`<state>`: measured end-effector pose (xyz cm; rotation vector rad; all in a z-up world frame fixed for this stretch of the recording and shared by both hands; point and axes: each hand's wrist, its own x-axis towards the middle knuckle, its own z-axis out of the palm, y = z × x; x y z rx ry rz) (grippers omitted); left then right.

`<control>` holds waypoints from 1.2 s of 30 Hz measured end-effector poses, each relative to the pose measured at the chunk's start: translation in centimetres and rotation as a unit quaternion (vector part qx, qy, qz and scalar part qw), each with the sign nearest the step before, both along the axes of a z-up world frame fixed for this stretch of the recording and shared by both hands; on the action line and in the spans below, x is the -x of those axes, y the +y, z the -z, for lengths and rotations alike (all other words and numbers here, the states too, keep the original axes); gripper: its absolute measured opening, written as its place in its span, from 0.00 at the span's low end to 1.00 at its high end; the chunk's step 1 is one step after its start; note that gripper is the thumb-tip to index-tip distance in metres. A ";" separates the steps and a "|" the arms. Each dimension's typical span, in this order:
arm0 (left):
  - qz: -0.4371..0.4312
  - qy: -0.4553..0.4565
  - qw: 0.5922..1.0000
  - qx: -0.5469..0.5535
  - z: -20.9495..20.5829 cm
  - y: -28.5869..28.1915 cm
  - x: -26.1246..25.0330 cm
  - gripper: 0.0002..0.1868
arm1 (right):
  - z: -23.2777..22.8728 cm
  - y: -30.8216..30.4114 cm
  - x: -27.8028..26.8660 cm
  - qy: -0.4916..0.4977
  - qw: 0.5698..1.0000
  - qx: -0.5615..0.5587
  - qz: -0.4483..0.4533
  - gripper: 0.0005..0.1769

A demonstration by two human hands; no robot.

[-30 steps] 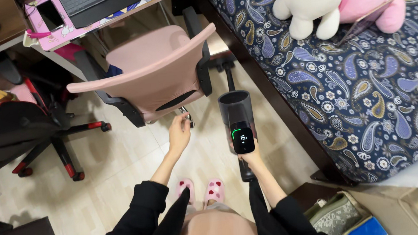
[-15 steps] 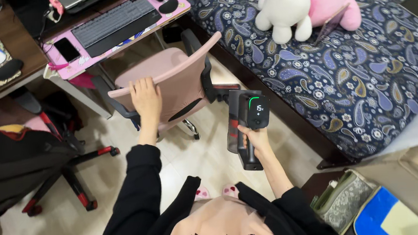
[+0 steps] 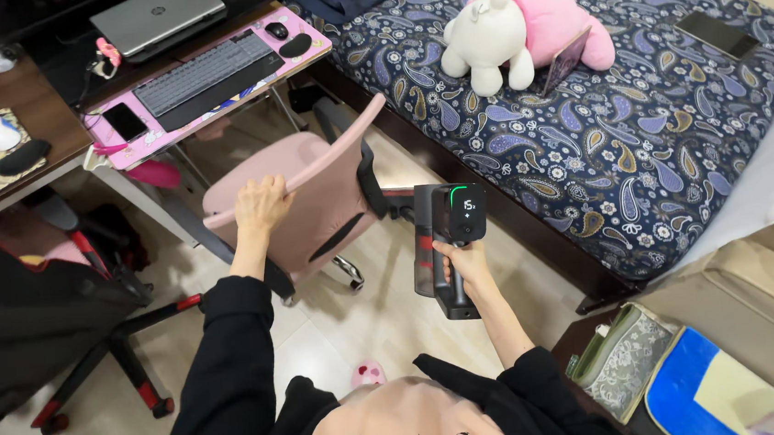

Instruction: The person uses a cordless stick vacuum to clean a tiled floor in a bedroom. They move the vacuum back and forth across the floor, navigating around furniture and a rug, and briefly reposition a pink office chair to reach the area underneath.

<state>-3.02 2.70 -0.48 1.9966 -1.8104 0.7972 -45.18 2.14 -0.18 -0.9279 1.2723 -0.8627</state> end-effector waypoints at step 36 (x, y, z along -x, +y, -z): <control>-0.473 0.063 0.876 -0.071 0.8 40.3 69.8 0.22 | 13.2 13.0 47.2 -0.029 0.954 -0.111 -0.277 0.08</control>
